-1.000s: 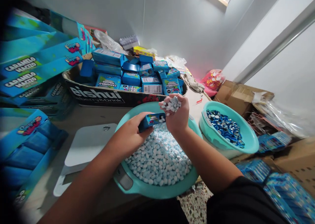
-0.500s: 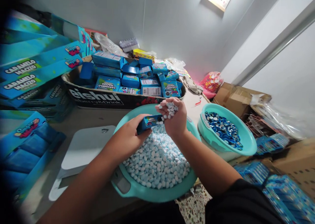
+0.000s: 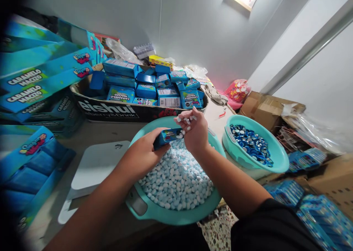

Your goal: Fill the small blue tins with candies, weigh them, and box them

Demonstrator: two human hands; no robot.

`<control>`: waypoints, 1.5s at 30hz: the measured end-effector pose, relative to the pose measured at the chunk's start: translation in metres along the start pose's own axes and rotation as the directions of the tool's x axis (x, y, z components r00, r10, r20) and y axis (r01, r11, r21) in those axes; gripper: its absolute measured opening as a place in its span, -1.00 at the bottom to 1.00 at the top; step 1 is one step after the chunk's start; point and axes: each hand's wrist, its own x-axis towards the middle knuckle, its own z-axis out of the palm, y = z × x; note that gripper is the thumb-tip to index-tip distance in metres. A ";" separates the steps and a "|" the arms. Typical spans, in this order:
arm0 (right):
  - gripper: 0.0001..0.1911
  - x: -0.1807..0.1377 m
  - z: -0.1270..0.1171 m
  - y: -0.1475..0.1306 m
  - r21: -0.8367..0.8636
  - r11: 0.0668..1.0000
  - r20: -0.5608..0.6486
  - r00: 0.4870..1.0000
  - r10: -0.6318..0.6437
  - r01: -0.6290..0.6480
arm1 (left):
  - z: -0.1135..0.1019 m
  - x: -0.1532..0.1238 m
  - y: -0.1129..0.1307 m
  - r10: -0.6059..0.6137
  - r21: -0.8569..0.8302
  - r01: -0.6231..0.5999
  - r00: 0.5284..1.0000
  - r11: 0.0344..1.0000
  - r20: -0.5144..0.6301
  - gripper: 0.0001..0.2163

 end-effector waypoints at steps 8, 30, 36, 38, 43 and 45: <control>-0.68 0.003 -0.002 0.003 0.005 1.000 0.038 0.999 0.001 -0.001 | 0.001 0.000 -0.001 -0.004 0.023 0.004 1.000 1.000 -0.008 -0.63; -0.64 0.002 -0.005 0.007 -0.151 0.988 0.097 0.995 0.031 -0.016 | 0.002 0.001 -0.003 -0.010 -0.020 0.010 1.000 1.000 0.002 -0.64; -0.65 0.001 -0.006 0.006 -0.182 0.983 0.136 0.990 0.032 -0.007 | 0.001 0.000 -0.003 -0.011 -0.009 0.011 1.000 1.000 0.000 -0.63; -0.66 0.002 -0.006 0.006 -0.162 0.987 0.160 0.987 0.029 -0.002 | 0.000 0.000 -0.003 -0.006 -0.014 0.006 1.000 1.000 0.005 -0.63; -0.69 0.001 -0.004 0.008 -0.125 0.992 0.147 0.989 -0.017 0.035 | 0.000 0.002 -0.002 -0.018 -0.024 0.019 1.000 1.000 0.013 -0.62; -0.69 0.001 -0.004 0.008 -0.134 0.990 0.158 0.987 -0.023 0.044 | 0.000 0.002 -0.003 -0.037 -0.011 0.037 0.999 0.999 0.019 -0.60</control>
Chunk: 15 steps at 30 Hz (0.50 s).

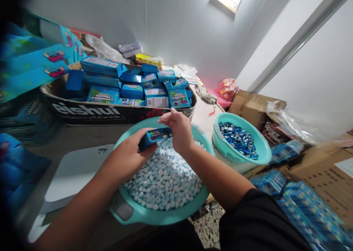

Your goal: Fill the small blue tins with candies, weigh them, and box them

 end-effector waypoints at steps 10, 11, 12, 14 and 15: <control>-0.42 -0.002 -0.001 -0.001 -0.166 0.984 0.116 0.989 0.090 -0.070 | 0.001 0.000 -0.001 -0.041 -0.024 0.040 0.999 0.999 -0.034 -0.62; -0.39 -0.002 -0.002 0.000 -0.180 0.981 0.129 0.987 0.100 -0.076 | 0.001 0.000 -0.001 -0.055 -0.022 0.054 0.998 0.998 -0.034 -0.63; -0.37 -0.003 -0.002 0.000 -0.192 0.978 0.141 0.984 0.104 -0.076 | 0.001 0.000 -0.001 -0.067 -0.022 0.067 0.997 0.998 -0.036 -0.63; -0.34 -0.004 -0.002 0.000 -0.214 0.975 0.166 0.981 0.100 -0.063 | 0.002 0.000 0.000 -0.077 -0.027 0.076 0.996 0.997 -0.042 -0.63; -0.34 -0.005 -0.002 0.000 -0.224 0.973 0.182 0.979 0.092 -0.050 | 0.002 0.000 0.000 -0.075 -0.035 0.074 0.996 0.997 -0.046 -0.64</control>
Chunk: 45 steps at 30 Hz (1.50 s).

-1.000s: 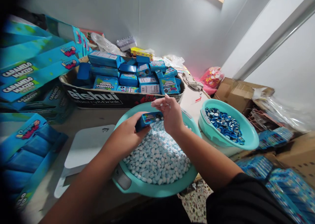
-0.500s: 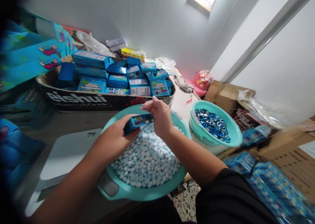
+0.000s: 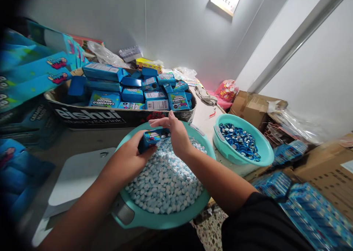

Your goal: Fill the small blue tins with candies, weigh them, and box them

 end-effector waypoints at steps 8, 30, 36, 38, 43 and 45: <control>-0.33 -0.003 -0.002 -0.004 -0.261 0.964 0.123 0.992 -0.027 0.059 | 0.002 0.000 -0.005 -0.013 -0.055 0.012 0.999 0.998 -0.033 -0.63; -0.77 0.005 -0.033 -0.020 -0.628 0.775 0.151 0.988 0.035 0.069 | 0.004 0.001 -0.003 -0.081 -0.198 0.056 0.990 0.978 -0.117 -0.61; -0.87 0.007 -0.032 -0.016 -0.729 0.666 0.137 0.987 -0.088 0.160 | 0.002 0.000 0.000 -0.082 -0.104 0.073 0.993 0.992 -0.088 -0.64; -0.90 0.007 -0.031 -0.016 -0.777 0.614 0.107 0.990 -0.090 0.140 | 0.002 0.001 0.000 -0.063 -0.102 0.055 0.996 0.993 -0.070 -0.63; -0.92 0.005 -0.028 -0.018 -0.794 0.597 0.086 0.993 -0.083 0.118 | 0.002 0.002 -0.001 -0.052 -0.094 0.046 0.997 0.995 -0.061 -0.57; -0.93 0.004 -0.027 -0.019 -0.771 0.630 0.073 0.996 -0.055 0.092 | 0.002 0.002 -0.001 -0.054 -0.091 0.049 0.997 0.995 -0.063 -0.58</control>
